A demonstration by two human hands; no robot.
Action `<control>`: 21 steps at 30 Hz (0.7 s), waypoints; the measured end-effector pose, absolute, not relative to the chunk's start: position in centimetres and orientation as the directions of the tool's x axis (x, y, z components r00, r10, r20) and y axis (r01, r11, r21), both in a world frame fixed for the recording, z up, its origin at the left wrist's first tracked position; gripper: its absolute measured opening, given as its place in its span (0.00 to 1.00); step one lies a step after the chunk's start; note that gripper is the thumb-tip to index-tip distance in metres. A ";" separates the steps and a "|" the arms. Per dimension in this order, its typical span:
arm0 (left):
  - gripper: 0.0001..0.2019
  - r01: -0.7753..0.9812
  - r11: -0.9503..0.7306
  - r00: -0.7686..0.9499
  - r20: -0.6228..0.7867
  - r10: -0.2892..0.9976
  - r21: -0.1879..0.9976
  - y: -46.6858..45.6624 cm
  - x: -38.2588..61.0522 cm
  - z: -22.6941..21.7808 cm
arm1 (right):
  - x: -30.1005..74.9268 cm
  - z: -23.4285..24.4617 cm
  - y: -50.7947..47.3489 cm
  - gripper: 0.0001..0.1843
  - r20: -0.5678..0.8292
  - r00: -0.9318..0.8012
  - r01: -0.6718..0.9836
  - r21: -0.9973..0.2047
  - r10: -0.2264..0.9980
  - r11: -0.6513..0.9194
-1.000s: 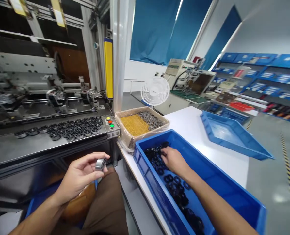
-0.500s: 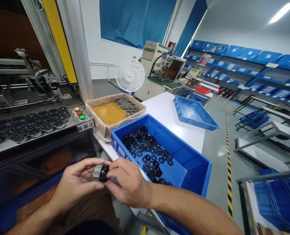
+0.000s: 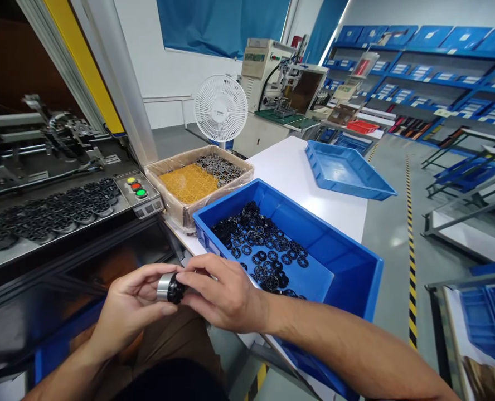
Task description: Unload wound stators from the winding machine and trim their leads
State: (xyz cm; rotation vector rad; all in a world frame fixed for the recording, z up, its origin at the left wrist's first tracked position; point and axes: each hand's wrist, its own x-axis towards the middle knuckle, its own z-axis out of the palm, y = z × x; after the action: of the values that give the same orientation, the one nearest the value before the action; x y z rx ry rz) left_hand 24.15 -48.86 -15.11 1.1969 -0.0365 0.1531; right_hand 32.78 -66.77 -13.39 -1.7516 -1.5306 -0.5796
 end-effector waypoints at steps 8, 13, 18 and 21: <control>0.24 -0.105 0.301 0.993 0.085 0.079 0.948 -48.3 24.0 -15.1 | 33.0 -12.9 -66.9 0.14 0.748 0.069 0.997 -0.072 0.660 -0.022; 0.27 -0.055 0.181 0.997 0.045 0.060 0.982 -47.5 23.8 -15.9 | 33.2 -13.2 -66.9 0.12 0.753 -0.012 1.000 0.016 0.658 0.000; 0.25 -0.003 0.104 0.996 -0.006 0.085 0.995 -46.8 23.8 -16.9 | 33.1 -13.6 -66.9 0.13 0.738 0.012 0.999 0.022 0.675 -0.042; 0.27 0.042 0.101 0.995 -0.051 0.088 0.994 -46.7 23.7 -17.2 | 33.1 -13.5 -67.0 0.14 0.737 0.021 0.997 0.033 0.676 -0.066</control>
State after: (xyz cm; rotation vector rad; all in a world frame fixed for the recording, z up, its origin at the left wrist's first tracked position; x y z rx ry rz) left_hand 23.69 -46.71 -17.23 1.4704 0.1068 0.0342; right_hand 33.10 -67.01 -13.51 -1.7942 -1.7035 -0.8219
